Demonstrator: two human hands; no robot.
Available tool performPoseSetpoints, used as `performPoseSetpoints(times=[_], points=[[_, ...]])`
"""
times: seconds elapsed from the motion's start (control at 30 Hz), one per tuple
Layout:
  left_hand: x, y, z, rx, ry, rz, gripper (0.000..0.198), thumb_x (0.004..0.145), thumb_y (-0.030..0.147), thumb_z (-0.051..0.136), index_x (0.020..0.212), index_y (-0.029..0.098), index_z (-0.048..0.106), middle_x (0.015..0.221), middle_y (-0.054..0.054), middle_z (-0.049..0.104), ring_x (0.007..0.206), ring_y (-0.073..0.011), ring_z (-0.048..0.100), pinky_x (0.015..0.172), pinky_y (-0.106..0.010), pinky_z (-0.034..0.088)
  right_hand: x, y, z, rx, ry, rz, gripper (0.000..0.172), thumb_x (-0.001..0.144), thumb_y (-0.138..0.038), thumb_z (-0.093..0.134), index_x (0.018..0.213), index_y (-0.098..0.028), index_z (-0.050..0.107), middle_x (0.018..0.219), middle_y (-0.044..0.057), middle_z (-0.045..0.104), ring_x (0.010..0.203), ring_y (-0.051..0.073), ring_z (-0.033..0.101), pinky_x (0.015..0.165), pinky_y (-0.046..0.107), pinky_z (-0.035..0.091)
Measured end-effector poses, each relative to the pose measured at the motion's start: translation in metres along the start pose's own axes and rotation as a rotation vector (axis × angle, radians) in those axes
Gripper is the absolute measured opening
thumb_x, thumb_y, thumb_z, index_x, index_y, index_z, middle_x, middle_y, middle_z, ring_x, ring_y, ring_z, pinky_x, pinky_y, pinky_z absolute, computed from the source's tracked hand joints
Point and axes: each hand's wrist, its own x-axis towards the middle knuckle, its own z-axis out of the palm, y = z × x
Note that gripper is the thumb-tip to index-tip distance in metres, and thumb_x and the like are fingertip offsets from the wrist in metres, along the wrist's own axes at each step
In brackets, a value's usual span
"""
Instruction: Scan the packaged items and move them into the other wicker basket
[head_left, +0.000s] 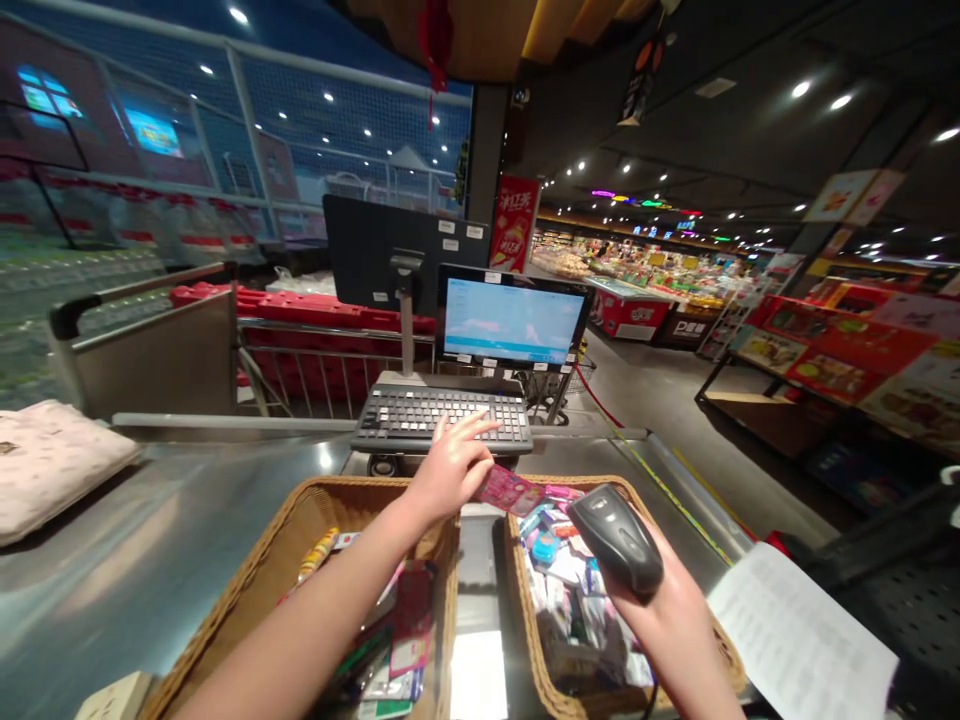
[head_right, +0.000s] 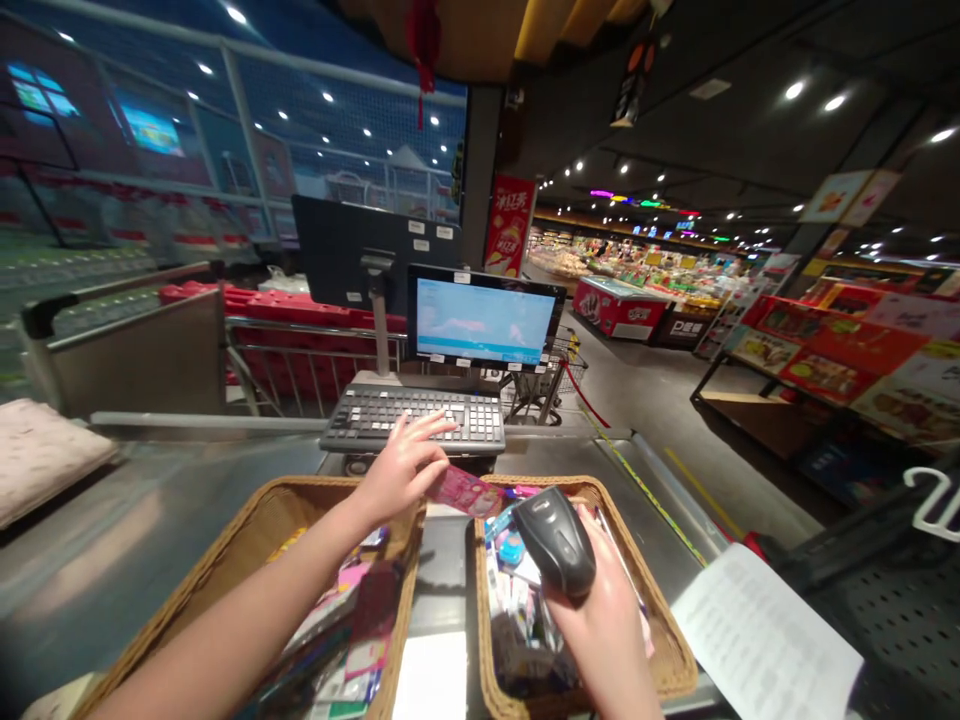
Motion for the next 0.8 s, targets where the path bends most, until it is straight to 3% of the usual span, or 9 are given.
performPoseSetpoints(times=[0.3,0.6,0.8], points=[[-0.026,-0.017,-0.032,0.138,0.096,0.033,0.022,0.094,0.018,0.047,0.077,0.02,0.062,0.139,-0.006,0.06,0.144,-0.0294,0.038,0.118,-0.067,0.007,0.004,-0.028,0.012,0.014,0.015,-0.069,0.053,0.086,-0.029,0.057,0.138,-0.018,0.052,0.14,0.012,0.058,0.134,0.032,0.052,0.112,0.051,0.043],[-0.041,-0.001,-0.058,0.178,0.148,0.088,0.022,0.096,0.02,0.046,0.08,0.021,0.062,0.139,-0.006,0.061,0.145,-0.0278,0.037,0.12,-0.064,0.005,0.007,-0.059,0.008,-0.069,0.127,-0.212,0.053,0.087,-0.035,0.059,0.138,-0.019,0.052,0.139,0.013,0.059,0.132,0.035,0.053,0.108,0.052,0.047],[-0.045,0.0,-0.069,0.121,0.207,-0.014,0.023,0.093,0.02,0.047,0.076,0.021,0.062,0.138,-0.006,0.061,0.142,-0.0285,0.04,0.118,-0.066,0.011,0.012,-0.09,0.002,-0.063,0.197,-0.309,0.05,0.089,-0.033,0.056,0.138,-0.022,0.05,0.139,0.011,0.059,0.133,0.033,0.052,0.107,0.05,0.048]])
